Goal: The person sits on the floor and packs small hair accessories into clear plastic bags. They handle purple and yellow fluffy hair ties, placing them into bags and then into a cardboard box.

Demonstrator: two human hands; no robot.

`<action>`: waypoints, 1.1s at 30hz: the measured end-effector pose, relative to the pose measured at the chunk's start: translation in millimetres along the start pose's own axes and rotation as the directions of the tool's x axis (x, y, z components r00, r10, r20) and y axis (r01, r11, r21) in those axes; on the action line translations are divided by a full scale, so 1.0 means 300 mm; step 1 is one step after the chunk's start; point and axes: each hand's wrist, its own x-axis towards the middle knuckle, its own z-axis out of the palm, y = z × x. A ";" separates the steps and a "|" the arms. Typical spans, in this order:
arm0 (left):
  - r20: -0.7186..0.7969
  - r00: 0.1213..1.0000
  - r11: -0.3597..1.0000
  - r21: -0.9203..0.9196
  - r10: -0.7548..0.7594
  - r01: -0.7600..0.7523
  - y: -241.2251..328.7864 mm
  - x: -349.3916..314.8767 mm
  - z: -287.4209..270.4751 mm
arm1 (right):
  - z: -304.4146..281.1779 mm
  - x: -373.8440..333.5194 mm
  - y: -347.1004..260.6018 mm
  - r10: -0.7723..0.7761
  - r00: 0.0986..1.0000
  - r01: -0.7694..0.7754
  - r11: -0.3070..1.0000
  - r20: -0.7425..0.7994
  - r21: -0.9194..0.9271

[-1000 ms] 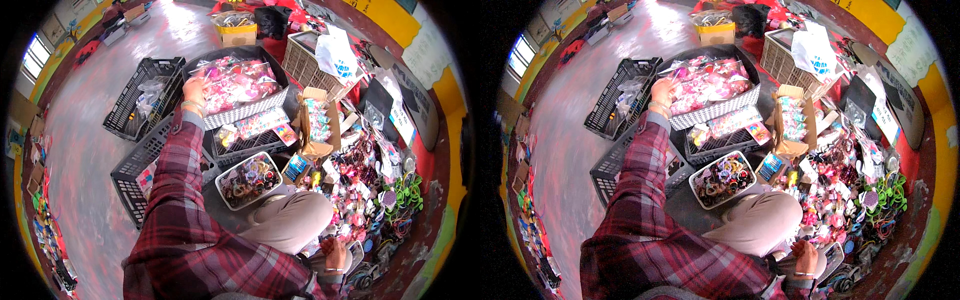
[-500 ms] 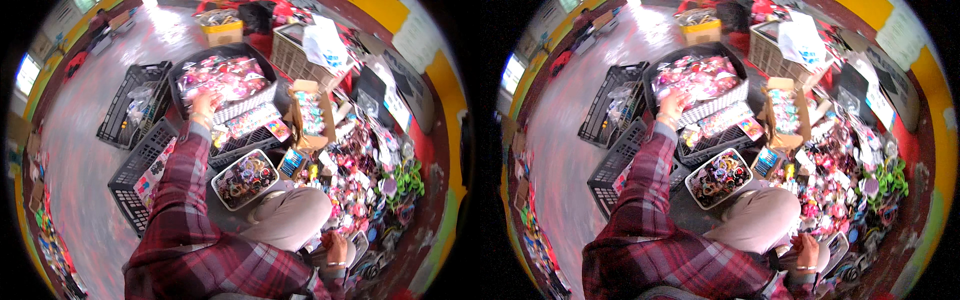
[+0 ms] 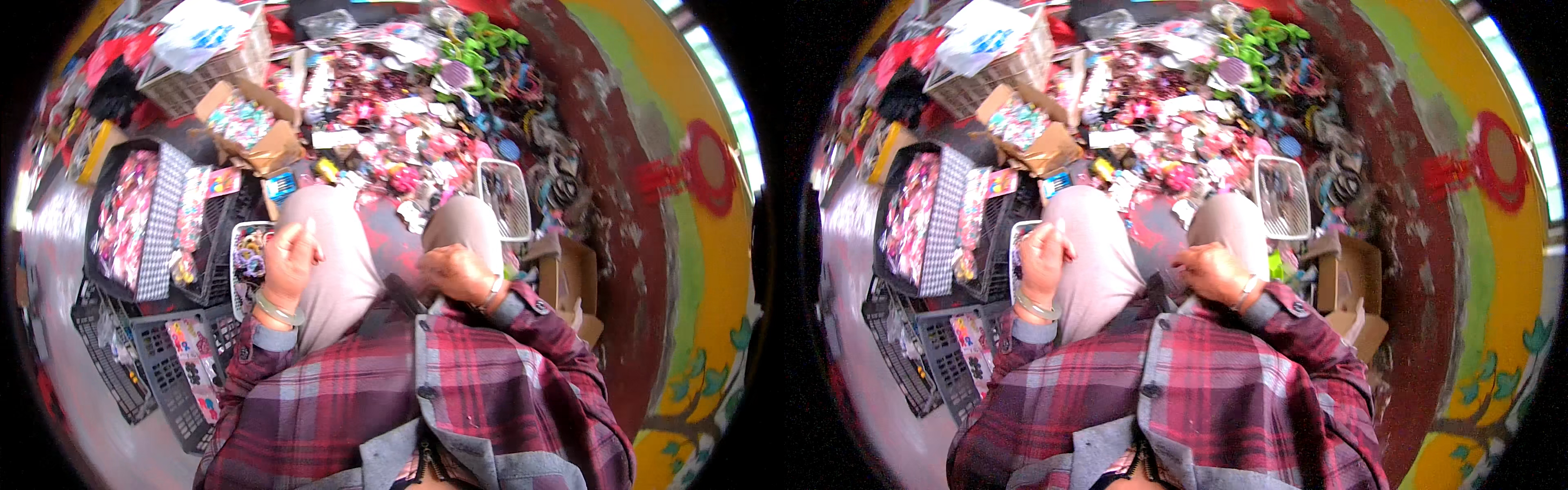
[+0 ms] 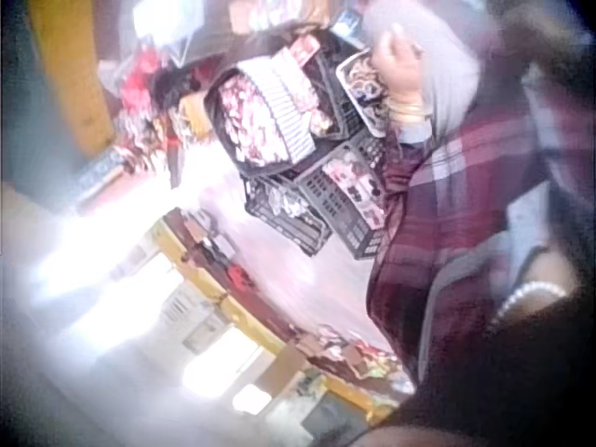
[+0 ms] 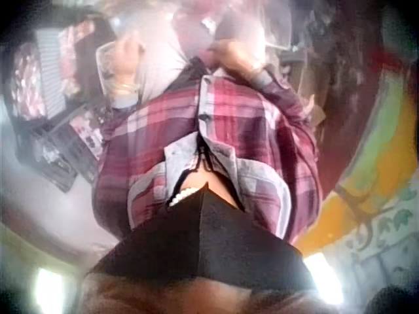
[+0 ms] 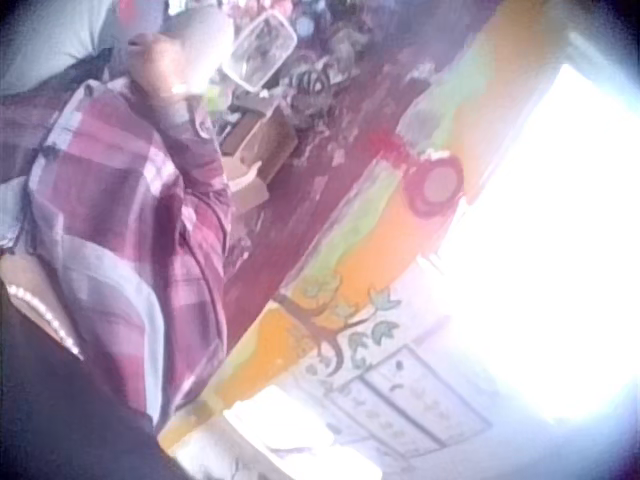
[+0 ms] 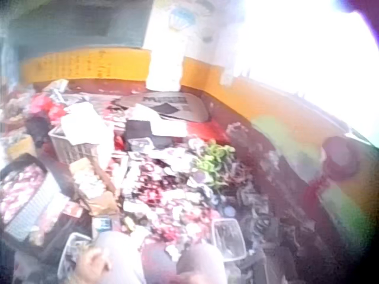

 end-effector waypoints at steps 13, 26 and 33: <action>0.384 0.844 0.529 0.659 0.374 -0.534 -0.035 -0.013 0.211 | -0.088 -0.308 0.059 0.264 0.763 -0.162 0.962 -0.591 0.221; 0.286 0.846 0.478 0.723 0.450 -0.499 0.072 -0.132 0.146 | 0.060 -0.439 0.375 0.915 0.380 -0.175 0.213 -0.134 0.961; 0.248 0.830 0.434 0.758 0.499 -0.487 0.013 -0.107 0.090 | -0.039 -0.294 0.416 0.825 0.361 -0.093 0.496 -0.435 0.863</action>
